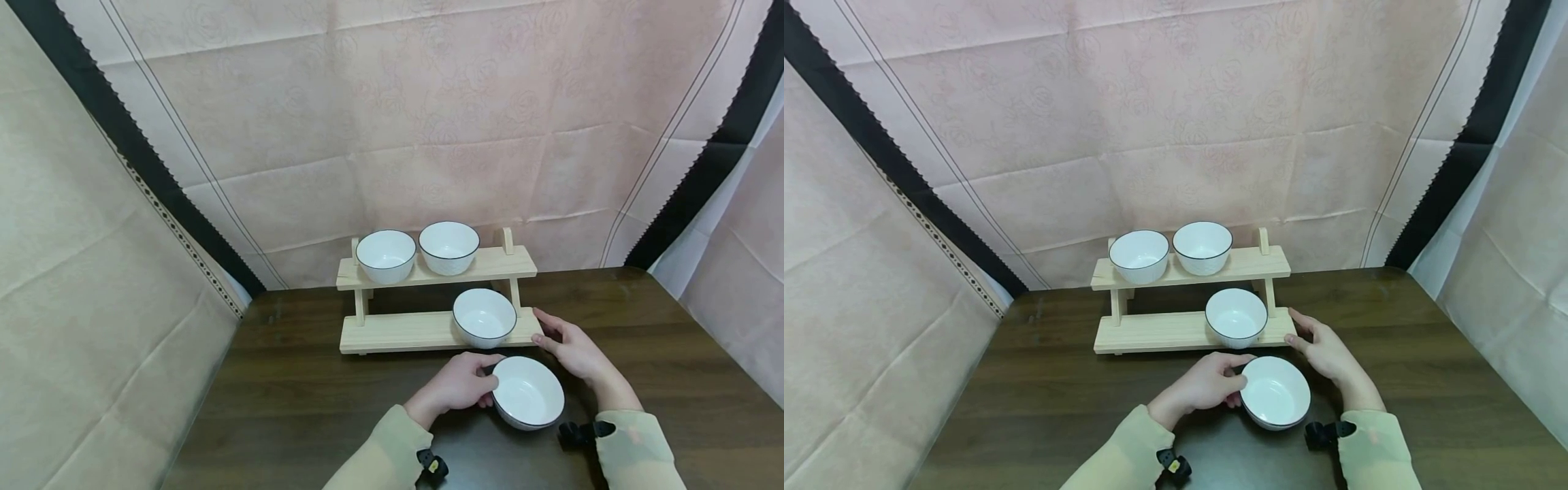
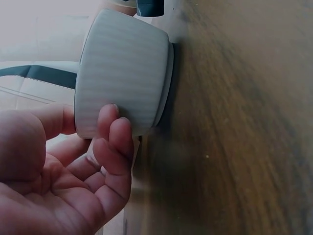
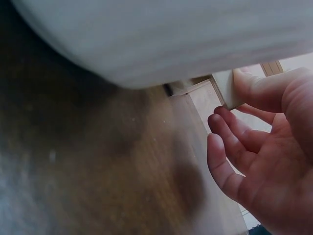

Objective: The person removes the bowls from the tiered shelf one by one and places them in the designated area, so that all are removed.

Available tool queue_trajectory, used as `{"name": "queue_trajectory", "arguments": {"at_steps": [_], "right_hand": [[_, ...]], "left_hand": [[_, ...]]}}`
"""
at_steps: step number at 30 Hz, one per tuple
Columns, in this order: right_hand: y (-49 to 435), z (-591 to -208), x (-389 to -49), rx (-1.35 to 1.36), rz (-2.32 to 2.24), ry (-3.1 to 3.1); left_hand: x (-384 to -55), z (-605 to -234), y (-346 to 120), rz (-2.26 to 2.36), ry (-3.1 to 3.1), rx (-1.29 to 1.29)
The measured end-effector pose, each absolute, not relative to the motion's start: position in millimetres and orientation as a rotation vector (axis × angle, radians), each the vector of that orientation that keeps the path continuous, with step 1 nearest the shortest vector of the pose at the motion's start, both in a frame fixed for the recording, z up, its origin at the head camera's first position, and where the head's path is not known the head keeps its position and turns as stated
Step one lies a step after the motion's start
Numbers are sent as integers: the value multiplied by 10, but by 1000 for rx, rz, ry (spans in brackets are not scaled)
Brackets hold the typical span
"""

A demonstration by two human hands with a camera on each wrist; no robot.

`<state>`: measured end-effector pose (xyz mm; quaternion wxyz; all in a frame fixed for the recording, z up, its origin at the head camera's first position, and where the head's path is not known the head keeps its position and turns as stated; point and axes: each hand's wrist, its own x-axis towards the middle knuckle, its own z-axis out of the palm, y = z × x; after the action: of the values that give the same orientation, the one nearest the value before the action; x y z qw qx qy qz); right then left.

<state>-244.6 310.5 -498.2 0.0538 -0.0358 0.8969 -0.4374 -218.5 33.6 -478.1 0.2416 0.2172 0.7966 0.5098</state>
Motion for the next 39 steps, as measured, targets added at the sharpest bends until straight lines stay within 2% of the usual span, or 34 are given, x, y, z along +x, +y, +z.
{"name": "queue_trajectory", "arguments": {"at_steps": [39], "right_hand": [[3094, -4958, -2440, -103, -1299, 2743]], "left_hand": [[-2121, -4956, 319, 1610, 2097, 476]]}}
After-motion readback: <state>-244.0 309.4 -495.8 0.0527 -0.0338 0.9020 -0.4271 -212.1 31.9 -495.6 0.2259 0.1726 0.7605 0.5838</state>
